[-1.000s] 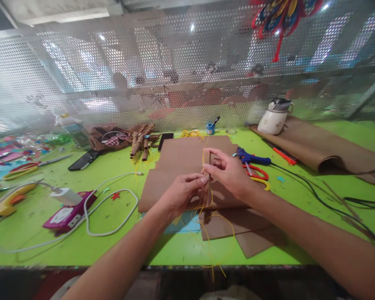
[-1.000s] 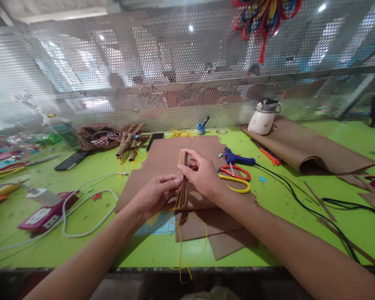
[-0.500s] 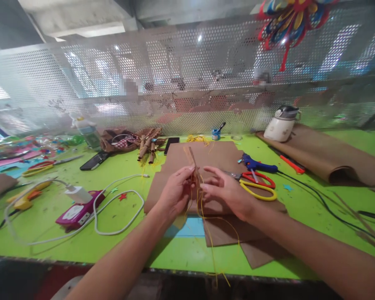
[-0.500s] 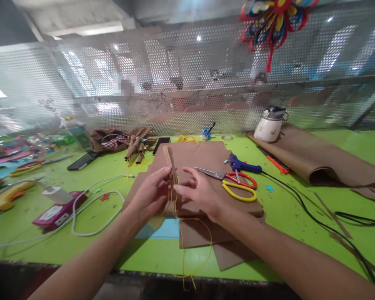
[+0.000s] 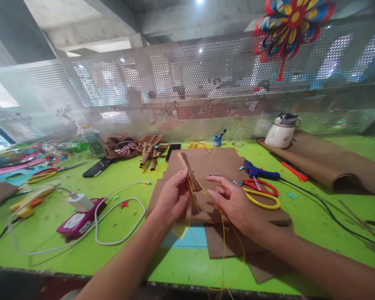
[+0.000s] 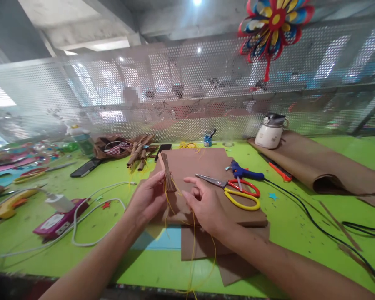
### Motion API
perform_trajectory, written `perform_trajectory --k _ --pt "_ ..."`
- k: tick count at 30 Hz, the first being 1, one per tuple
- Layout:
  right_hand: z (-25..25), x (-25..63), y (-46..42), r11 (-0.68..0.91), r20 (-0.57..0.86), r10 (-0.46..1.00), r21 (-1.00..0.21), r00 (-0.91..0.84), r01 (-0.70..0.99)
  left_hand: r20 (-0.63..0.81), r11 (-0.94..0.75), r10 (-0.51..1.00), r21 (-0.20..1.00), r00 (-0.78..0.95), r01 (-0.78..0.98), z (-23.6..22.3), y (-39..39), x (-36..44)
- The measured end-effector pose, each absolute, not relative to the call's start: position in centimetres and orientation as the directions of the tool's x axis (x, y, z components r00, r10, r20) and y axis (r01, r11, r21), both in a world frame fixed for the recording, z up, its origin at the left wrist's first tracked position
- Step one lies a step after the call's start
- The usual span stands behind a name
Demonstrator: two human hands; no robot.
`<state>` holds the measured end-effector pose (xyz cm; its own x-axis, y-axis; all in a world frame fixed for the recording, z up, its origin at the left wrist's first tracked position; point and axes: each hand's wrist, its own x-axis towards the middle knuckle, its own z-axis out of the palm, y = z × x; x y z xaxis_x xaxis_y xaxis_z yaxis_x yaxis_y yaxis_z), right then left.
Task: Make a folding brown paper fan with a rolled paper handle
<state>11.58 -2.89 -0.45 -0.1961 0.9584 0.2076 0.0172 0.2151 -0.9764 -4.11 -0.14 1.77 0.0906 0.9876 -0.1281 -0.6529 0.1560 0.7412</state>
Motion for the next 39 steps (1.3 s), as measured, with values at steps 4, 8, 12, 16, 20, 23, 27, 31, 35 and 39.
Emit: perform_trajectory --k 4,8,12,16,20,23,27,31,35,39 --pt "-1.1 11.2 -2.8 0.077 0.078 0.975 -0.997 -0.208 -0.015 -0.114 0.113 0.993 0.765 0.040 -0.634 2.0 -0.1 -4.4" --pt "-1.8 10.7 -3.2 0.056 0.057 0.968 -0.998 -0.243 -0.011 -0.123 0.140 0.990 0.795 0.069 -0.590 2.0 -0.1 -4.6" --pt "-1.7 11.0 -3.3 0.185 0.124 0.948 -0.964 -0.291 0.189 -0.153 0.178 0.984 0.801 0.092 -0.572 2.1 0.0 -4.5" --pt "0.0 13.5 -2.0 0.434 0.330 0.901 -0.708 -0.282 0.557 -0.190 0.220 0.975 0.805 0.112 -0.551 2.0 0.0 -4.2" --pt "1.8 18.9 1.7 0.445 0.415 0.866 -0.384 -0.279 0.809 -0.211 0.280 0.959 0.815 0.190 -0.507 1.5 -0.2 -3.9" --pt "2.0 23.6 5.0 0.269 0.281 0.939 -0.233 -0.200 0.935 -0.203 0.294 0.950 0.833 0.236 -0.469 0.9 -0.2 -3.7" --pt "0.1 27.6 7.5 0.138 0.223 0.969 -0.151 -0.102 0.979 -0.219 0.322 0.937 0.843 0.271 -0.431 0.4 -0.2 -3.6" --pt "-3.0 28.5 8.2 0.122 0.170 0.980 -0.115 -0.101 0.986 -0.240 0.347 0.928 0.834 0.285 -0.428 0.5 -0.4 -3.6" --pt "-4.7 28.8 9.0 0.143 0.120 0.984 -0.125 -0.128 0.982 -0.221 0.342 0.927 0.828 0.302 -0.444 0.8 -0.7 -3.4" --pt "-4.8 29.4 9.7 0.133 0.122 0.986 -0.149 -0.115 0.980 -0.212 0.345 0.924 0.824 0.319 -0.450 0.9 -0.8 -3.4"
